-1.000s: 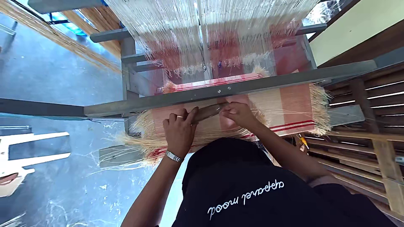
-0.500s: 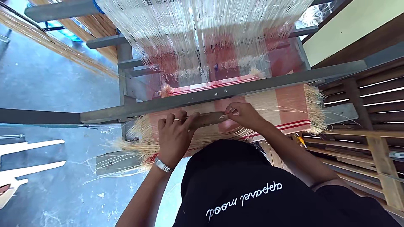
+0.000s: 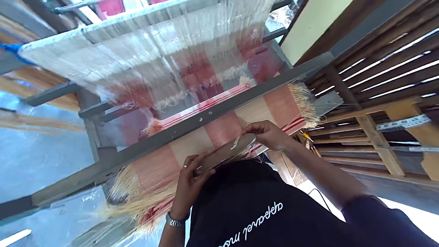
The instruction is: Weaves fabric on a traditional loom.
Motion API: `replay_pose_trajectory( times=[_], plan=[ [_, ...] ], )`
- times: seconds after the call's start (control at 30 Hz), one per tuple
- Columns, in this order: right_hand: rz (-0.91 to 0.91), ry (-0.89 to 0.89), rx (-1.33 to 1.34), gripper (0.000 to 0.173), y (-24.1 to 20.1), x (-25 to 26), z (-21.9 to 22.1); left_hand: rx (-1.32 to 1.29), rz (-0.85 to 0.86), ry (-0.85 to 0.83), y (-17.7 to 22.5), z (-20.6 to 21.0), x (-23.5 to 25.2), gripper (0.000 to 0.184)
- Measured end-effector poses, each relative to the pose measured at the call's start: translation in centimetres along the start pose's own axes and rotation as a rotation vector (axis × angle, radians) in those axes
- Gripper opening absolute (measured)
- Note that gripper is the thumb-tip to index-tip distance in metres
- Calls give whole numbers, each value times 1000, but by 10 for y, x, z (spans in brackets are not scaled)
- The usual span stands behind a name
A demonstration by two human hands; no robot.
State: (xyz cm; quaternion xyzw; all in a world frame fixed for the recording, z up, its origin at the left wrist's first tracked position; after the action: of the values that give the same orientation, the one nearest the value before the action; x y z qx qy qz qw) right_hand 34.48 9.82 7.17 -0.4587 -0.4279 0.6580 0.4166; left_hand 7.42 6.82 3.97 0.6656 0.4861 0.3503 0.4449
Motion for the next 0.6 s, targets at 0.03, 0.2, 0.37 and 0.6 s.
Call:
replay_pose_trajectory(
  times=[0.03, 0.2, 0.37, 0.6],
  plan=[
    [15, 99, 21, 17, 3, -2, -5, 29, 3, 35, -1, 4, 2, 57],
    [25, 450, 160, 21, 16, -8, -21, 344, 101, 187, 13, 20, 19, 56],
    [-71, 537, 326, 26, -3, -16, -16, 495, 231, 266, 46, 29, 33, 56],
    [-136, 870, 242, 25, -23, -62, -166, -386, -521, 748, -50, -54, 31, 44]
  ],
)
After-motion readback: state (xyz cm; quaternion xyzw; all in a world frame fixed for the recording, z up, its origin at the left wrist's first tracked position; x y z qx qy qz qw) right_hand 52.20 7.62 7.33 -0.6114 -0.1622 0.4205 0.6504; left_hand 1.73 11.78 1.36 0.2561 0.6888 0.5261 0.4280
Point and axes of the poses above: each hand's wrist, its own x-axis towards the middle knuckle, its own z-axis out of the palm, y = z × x, the point moved 9 cm from there along x, towards the middle knuckle, and after that the axes turned 5 degrees about y, right-handed, at the moved point
